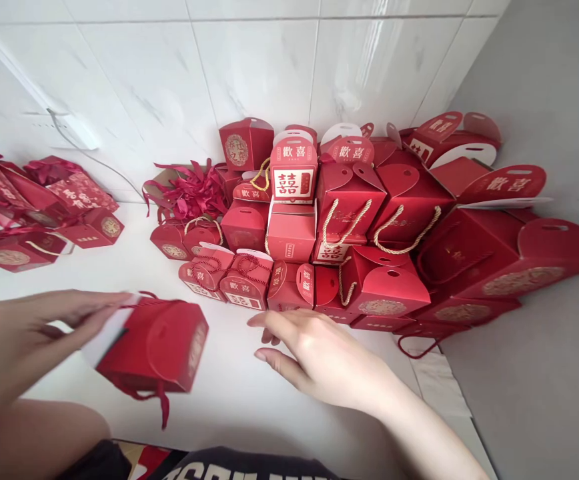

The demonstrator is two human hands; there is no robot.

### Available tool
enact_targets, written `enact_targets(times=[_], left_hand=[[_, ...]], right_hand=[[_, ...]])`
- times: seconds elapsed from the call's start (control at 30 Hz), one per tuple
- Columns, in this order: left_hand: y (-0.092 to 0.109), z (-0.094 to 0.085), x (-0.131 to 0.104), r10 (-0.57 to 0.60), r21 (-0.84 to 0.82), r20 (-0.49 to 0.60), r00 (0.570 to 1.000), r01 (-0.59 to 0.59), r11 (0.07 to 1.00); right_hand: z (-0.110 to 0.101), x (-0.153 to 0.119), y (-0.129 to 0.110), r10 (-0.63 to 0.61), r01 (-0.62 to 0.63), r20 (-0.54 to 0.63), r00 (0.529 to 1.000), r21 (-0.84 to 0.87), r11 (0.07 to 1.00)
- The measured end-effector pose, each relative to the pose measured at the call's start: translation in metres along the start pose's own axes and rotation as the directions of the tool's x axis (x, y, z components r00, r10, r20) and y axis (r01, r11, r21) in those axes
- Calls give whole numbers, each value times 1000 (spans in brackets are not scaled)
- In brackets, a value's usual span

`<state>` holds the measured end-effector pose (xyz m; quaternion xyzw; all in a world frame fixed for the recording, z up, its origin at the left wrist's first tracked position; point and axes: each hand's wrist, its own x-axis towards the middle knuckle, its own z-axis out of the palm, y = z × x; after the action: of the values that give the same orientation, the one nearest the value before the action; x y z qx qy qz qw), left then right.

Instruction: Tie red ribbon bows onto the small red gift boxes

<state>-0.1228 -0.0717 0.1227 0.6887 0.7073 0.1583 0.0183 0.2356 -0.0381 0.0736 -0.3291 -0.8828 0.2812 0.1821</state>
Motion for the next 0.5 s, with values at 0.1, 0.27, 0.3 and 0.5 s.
enact_targets(times=[0.1, 0.27, 0.3, 0.5], left_hand=[[54, 33, 3, 175, -151, 137, 975, -154, 977], [102, 79, 17, 359, -309, 351, 865, -255, 916], [103, 82, 20, 371, -277, 386, 845, -278, 920], [98, 71, 40, 466, -167, 239, 852, -437, 884]], right_hand=[[2, 2, -6, -42, 41, 70, 997, 27, 999], [13, 7, 1, -47, 70, 171, 984, -129, 989], [14, 7, 4, -24, 56, 188, 982, -165, 985], [9, 7, 9, 50, -6, 127, 991, -323, 946]])
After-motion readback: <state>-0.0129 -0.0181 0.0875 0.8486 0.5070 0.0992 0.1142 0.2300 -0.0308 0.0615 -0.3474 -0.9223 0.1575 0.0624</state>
